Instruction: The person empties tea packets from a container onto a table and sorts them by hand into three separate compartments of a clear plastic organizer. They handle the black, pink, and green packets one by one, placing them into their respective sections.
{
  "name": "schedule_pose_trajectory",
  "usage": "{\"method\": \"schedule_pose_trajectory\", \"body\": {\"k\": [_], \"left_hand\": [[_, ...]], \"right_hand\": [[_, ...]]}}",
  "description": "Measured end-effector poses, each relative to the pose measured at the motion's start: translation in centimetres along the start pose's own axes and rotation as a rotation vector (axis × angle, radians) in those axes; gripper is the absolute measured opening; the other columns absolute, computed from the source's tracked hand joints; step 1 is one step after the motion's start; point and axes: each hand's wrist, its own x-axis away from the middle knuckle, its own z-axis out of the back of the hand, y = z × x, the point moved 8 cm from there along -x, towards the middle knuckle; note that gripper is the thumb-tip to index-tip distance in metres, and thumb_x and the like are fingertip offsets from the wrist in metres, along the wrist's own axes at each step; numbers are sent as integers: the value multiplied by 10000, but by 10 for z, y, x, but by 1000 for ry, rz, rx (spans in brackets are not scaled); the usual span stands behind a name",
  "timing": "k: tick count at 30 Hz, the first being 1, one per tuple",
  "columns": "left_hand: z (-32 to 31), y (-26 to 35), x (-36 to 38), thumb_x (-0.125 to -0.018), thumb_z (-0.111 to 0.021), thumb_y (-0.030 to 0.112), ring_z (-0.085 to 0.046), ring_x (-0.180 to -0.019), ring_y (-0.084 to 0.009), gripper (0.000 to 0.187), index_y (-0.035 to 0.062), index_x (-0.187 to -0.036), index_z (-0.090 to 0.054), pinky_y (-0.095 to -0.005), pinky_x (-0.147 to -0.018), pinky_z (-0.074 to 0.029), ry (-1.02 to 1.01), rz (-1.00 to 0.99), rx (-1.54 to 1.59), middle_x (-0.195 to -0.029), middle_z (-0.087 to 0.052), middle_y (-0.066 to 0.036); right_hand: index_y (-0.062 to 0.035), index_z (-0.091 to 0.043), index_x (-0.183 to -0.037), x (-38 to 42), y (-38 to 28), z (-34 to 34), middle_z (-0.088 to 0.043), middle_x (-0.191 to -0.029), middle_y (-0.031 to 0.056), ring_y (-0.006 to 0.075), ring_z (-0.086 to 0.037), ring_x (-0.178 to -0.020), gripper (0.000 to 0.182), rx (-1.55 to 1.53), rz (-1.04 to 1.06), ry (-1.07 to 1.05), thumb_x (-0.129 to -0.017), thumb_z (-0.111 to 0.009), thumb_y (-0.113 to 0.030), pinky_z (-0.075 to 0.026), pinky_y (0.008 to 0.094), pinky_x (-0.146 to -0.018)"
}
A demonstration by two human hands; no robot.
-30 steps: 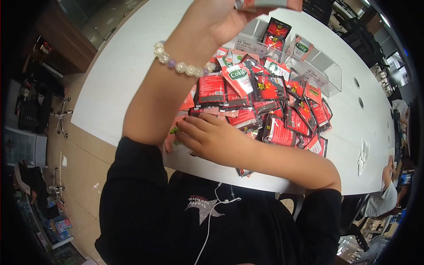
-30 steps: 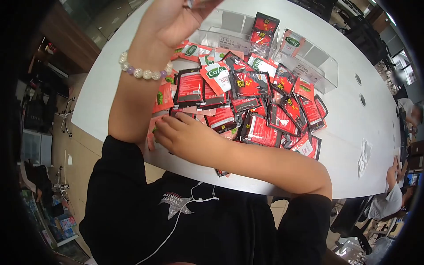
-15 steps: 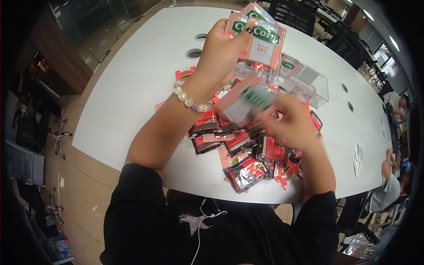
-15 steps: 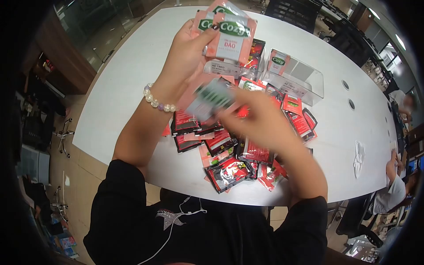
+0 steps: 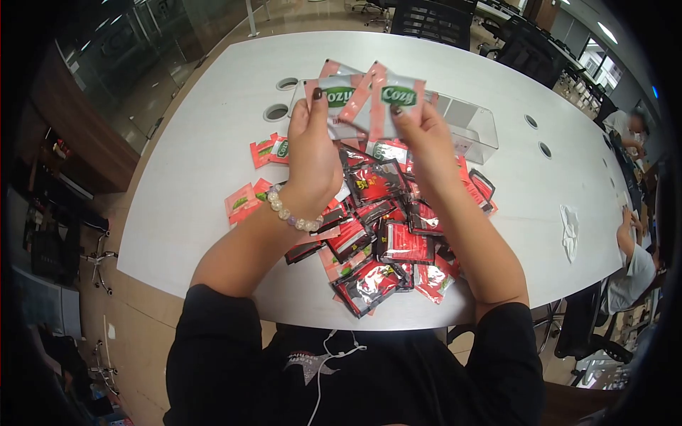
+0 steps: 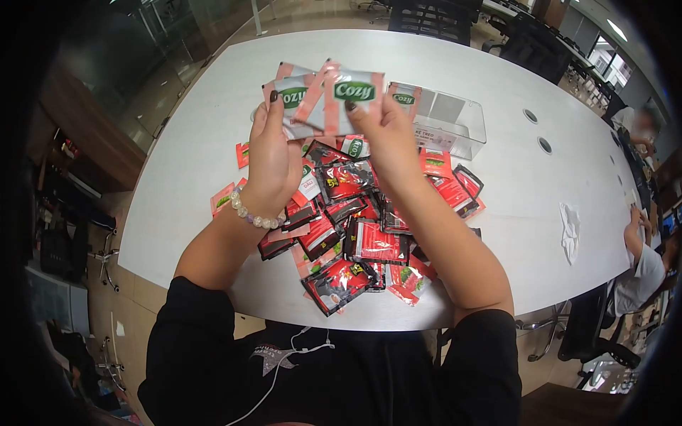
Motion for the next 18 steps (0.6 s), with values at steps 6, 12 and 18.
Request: {"method": "schedule_pose_trajectory", "body": {"k": [6, 12, 18], "left_hand": [[-6, -33, 20, -1003, -314, 294, -504, -1097, -114, 382, 62, -1293, -405, -304, -933, -404, -54, -77, -162, -1305, -498, -80], [-21, -14, 8, -1000, -332, 222, -481, -793, -91, 425, 8, -1364, -284, -242, -704, -423, -266, -183, -691, -1006, -493, -53], [-21, -31, -3, -939, -404, 69, -519, -980, -199, 571, 47, -1452, -154, -284, -867, -423, -518, -70, -1004, -1209, -484, -155]], "right_hand": [[-51, -530, -1143, 19, 25, -17, -591, -1003, 15, 85, -524, -879, 277, -30, -34, 27, -902, -591, -174, -424, 251, -794], [21, -439, -1200, 0, 24, 9, -570, -1064, 142, 205, -538, -978, 404, 247, 118, 6, -871, -594, -155, -410, 310, -859], [-5, -446, -1223, -16, 10, 25, -524, -979, 208, 325, -512, -913, 431, 660, 314, -119, -846, -586, -159, -406, 393, -818]]}}
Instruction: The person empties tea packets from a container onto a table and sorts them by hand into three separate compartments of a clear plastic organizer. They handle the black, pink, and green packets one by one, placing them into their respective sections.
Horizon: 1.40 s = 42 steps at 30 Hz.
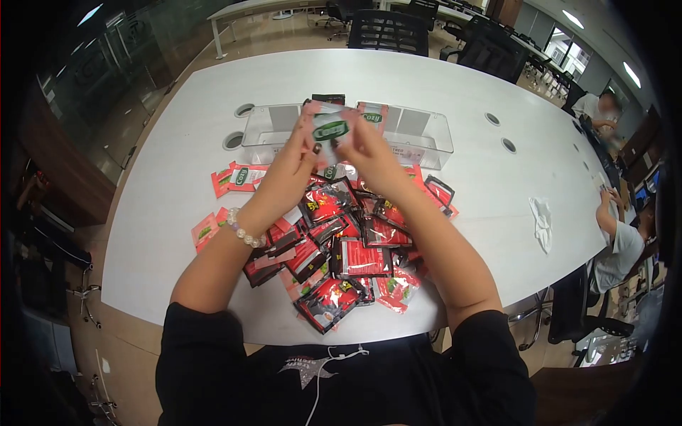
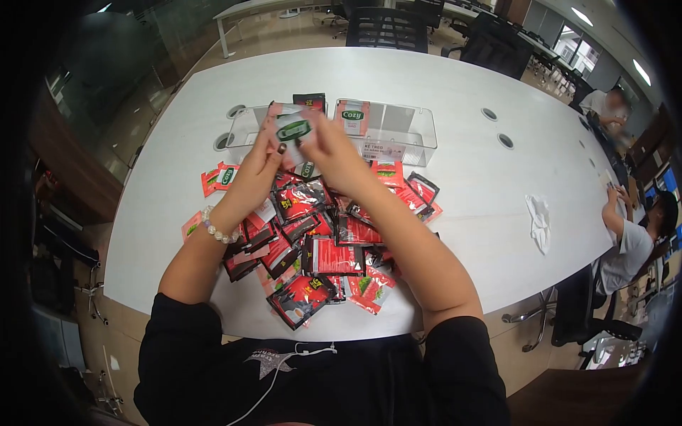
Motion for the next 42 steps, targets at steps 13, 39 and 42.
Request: {"method": "schedule_pose_trajectory", "body": {"k": [13, 39, 42], "left_hand": [[74, -65, -26, -885, -520, 242, -517, -1103, -309, 428, 73, -1277, -487, -424, -946, -393, 52, 104, -556, -1196, -544, -157], [79, -46, -17, -820, -625, 269, -551, -1085, -281, 448, 122, -1235, -543, -410, -933, -409, -121, 52, -734, -1153, -594, -135], [65, -59, -16, -824, -626, 259, -556, -1078, -276, 401, 126, -1198, -569, -419, -924, -411, -217, 115, -808, -1114, -612, -130]], "right_hand": [[-9, -659, -946, -33, 173, 80, -661, -845, 173, 284, -647, -778, 324, 493, -586, -131, -736, -683, -255, -481, 364, -723], [-188, -679, -965, -96, 28, -74, -595, -992, 59, 252, -546, -1016, 288, 977, 306, -800, -680, -713, -171, -468, 371, -842], [-201, -704, -894, -84, 43, -108, -579, -1010, 18, 208, -495, -1059, 240, 1147, 396, -1033, -656, -730, -188, -427, 344, -873]]}}
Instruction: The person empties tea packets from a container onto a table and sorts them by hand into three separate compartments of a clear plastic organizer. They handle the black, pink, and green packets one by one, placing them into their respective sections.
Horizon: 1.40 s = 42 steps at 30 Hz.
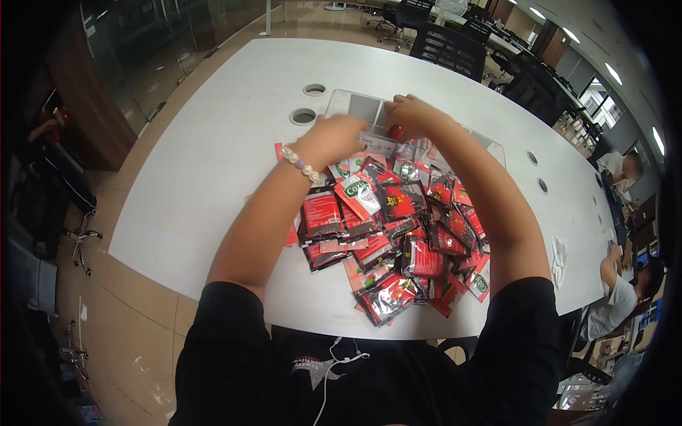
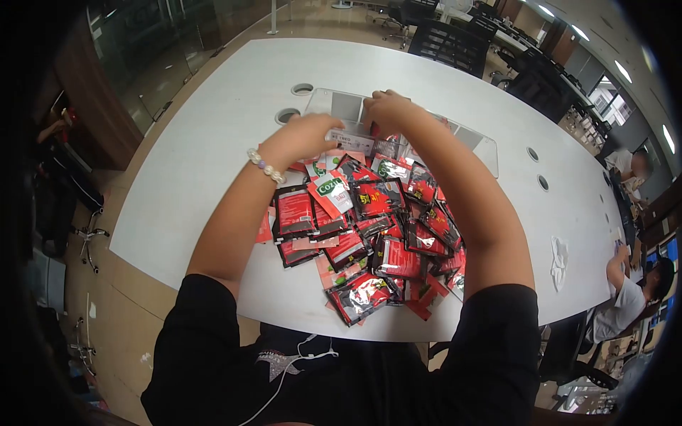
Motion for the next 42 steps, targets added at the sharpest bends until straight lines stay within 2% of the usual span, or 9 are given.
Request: {"method": "schedule_pose_trajectory", "body": {"k": [6, 13, 19, 23, 26, 33, 36, 38, 42], "left_hand": [[-1, 1, 1, -834, -609, 169, -615, -937, -291, 331, 73, -1150, -588, -385, -817, -477, -52, 23, 126, -1073, -623, -157], [-4, -1, 0, -827, -604, 167, -608, -959, -288, 320, 68, -1131, -595, -391, -816, -481, -3, -21, 100, -1082, -613, -155], [3, 22, 4, -807, -607, 211, -592, -953, -290, 255, 60, -1012, -626, -393, -813, -477, 75, -73, 23, -1021, -602, -154], [-7, 47, 19, -796, -610, 248, -580, -950, -295, 255, 53, -959, -636, -392, -815, -471, -293, 51, 98, -964, -586, -153], [-29, 53, 11, -795, -616, 248, -578, -957, -300, 259, 47, -959, -628, -388, -813, -469, -141, -87, 112, -990, -582, -151], [-46, 31, 2, -776, -677, 226, -572, -935, -329, 320, -3, -972, -571, -387, -802, -463, -63, -14, 123, -1007, -569, -187], [-49, 29, -3, -787, -680, 233, -579, -798, -268, 287, 2, -891, -545, -373, -700, -454, -295, 28, 173, -865, -576, -160], [-52, 27, -3, -799, -676, 217, -570, -690, -217, 264, 8, -861, -528, -359, -613, -453, -412, 54, 261, -786, -569, -127], [6, 25, -9, -872, -589, 106, -506, -477, -102, 127, 27, -855, -491, -249, -418, -390, 155, 47, 601, -712, -572, -51]], "right_hand": [[-187, -711, -820, -16, -9, 6, -556, -1044, -10, 171, -460, -1048, 241, 233, 37, 71, -600, -768, -267, -376, 315, -880], [-206, -559, -1123, -12, 17, 12, -469, -1284, 3, 196, -416, -1204, 580, 282, 103, 179, -588, -784, -200, -327, 378, -1028], [-201, -576, -1078, 14, 6, 33, -505, -1228, -31, 180, -464, -1133, 451, 334, 110, 499, -659, -741, -172, -372, 351, -945], [-142, -597, -1004, 53, -15, 61, -581, -1008, 28, 212, -523, -1001, 310, -167, -96, 414, -712, -702, -150, -391, 369, -878], [-82, -600, -1022, 88, -43, 32, -592, -1021, 108, 284, -520, -1034, 366, -692, 17, 260, -712, -732, -224, -404, 399, -867], [-21, -562, -1071, 122, -63, -34, -596, -1013, 145, 356, -552, -928, 467, -844, -163, 69, -707, -748, -247, -441, 407, -817], [-3, -554, -1074, 141, -56, -17, -574, -1019, 152, 333, -557, -913, 400, -865, -174, 215, -761, -707, -201, -446, 392, -798], [3, -558, -1073, 156, -41, -13, -568, -932, 107, 206, -552, -861, 306, -1223, -262, 309, -830, -642, -164, -442, 322, -749], [0, -567, -1048, 177, -10, -26, -553, -819, 27, 93, -499, -727, 225, -1632, -345, 731, -900, -574, -169, -396, 224, -655]]}}
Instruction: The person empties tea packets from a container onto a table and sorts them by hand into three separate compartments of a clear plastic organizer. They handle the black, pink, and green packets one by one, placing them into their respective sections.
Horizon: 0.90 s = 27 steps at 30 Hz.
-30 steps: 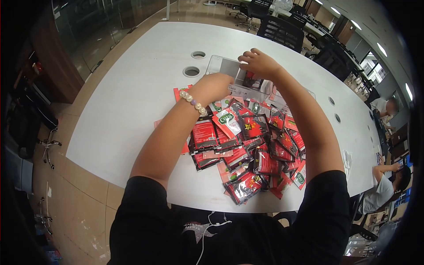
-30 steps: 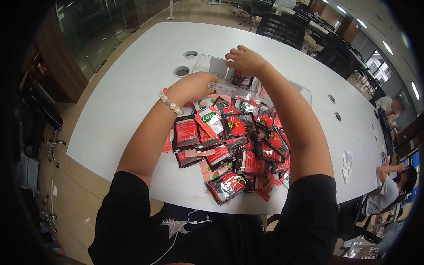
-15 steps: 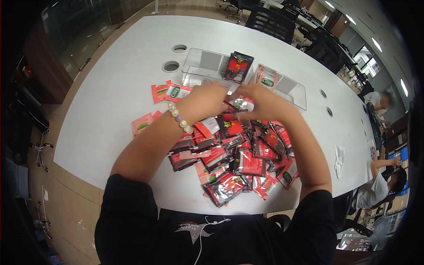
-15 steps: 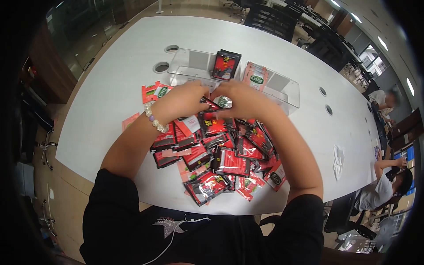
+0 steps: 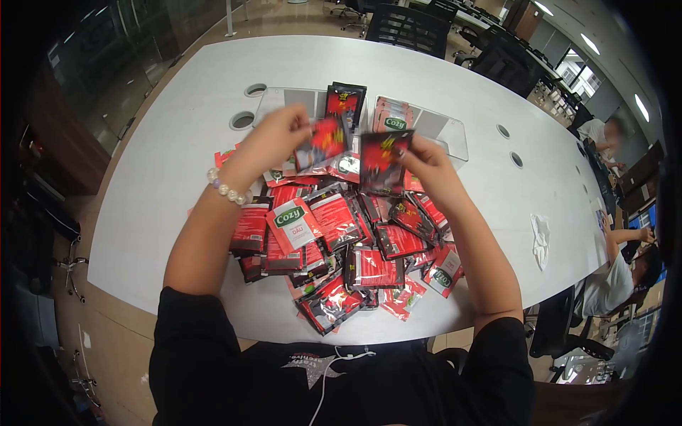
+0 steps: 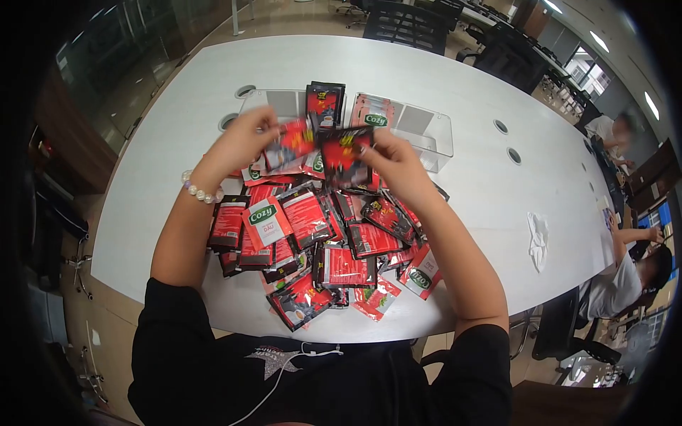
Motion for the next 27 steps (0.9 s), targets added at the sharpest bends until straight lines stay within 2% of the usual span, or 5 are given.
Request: {"method": "schedule_pose_trajectory", "body": {"k": [7, 11, 17, 20, 27], "left_hand": [[-34, 52, 16, -950, -516, 205, -584, -631, -60, 165, 47, -975, -480, -190, -486, -456, -13, -98, 764, -857, -624, -39], [-36, 68, 29, -916, -552, 87, -550, -705, -24, 146, 23, -1027, -482, -180, -518, -443, 146, -183, 496, -883, -621, -39], [-3, 49, 14, -878, -573, 9, -585, -798, -77, 153, 9, -999, -480, -215, -692, -461, 317, -296, 298, -876, -624, -43], [13, 29, 1, -847, -623, 73, -594, -940, -174, 274, 19, -1079, -489, -281, -807, -466, 374, -238, 88, -1020, -612, -128], [5, -47, -8, -846, -587, 331, -473, -1198, -334, 507, 88, -1280, -487, -588, -1003, -291, 20, 139, -556, -1268, -522, -166]], "right_hand": [[12, -531, -1081, -7, -8, 2, -574, -786, 30, 97, -574, -629, 272, -229, -127, 273, -860, -632, -109, -472, 234, -561], [-12, -532, -1143, -23, -18, -14, -578, -799, 43, 121, -592, -719, 371, -114, -71, 184, -817, -681, -108, -491, 253, -635], [-83, -594, -1121, -53, -111, -19, -653, -920, 86, 253, -563, -937, 468, 887, 738, 344, -694, -764, -173, -485, 374, -752], [-93, -641, -1036, -108, -74, -39, -662, -956, 77, 268, -581, -918, 350, 768, 228, -103, -715, -729, -201, -465, 395, -804], [-129, -606, -1071, -152, 14, -47, -646, -981, 65, 233, -558, -984, 375, 1543, 143, -247, -715, -707, -182, -390, 364, -834]]}}
